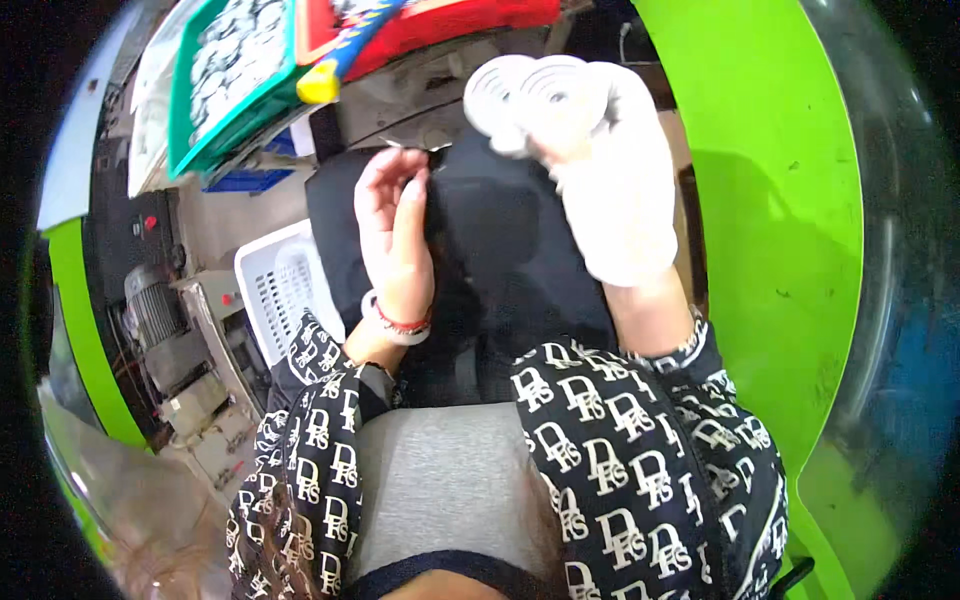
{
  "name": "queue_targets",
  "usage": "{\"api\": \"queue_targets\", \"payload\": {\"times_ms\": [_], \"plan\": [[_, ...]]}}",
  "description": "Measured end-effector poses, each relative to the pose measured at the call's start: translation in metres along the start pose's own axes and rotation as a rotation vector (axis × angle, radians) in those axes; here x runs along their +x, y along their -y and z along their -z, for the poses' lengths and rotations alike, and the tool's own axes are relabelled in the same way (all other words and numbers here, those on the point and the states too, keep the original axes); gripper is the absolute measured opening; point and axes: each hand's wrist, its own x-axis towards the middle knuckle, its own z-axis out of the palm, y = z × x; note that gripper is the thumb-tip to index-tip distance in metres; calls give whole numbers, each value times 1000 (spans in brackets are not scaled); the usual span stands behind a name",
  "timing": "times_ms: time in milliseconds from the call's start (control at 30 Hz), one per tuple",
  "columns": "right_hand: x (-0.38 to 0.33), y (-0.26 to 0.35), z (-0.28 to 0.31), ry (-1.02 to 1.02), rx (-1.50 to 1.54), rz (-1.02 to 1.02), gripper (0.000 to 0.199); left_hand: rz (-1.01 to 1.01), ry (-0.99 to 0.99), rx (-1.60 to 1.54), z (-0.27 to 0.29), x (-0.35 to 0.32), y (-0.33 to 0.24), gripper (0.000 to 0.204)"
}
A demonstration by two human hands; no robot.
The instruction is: The operator uses a mallet to secure parts in an injection molding machine, inspects small components, and organizes them into bins on an industrial production floor.
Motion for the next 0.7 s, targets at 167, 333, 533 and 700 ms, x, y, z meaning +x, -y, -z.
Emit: {"api": "queue_targets", "payload": {"times_ms": [167,333,533,700], "plan": [[-32,0,-43,267,202,-260,40,0,317,-372,1,3,-45,54],[-37,-14,-56,337,480,-413,32,174,129,-605,9,-5,-49,45],[-36,-13,-52,308,366,-482,34,349,150,-838,19,-3,-50,51],[-42,-14,-51,283,250,-431,34,417,170,-1127,21,-6,-52,53]]}}
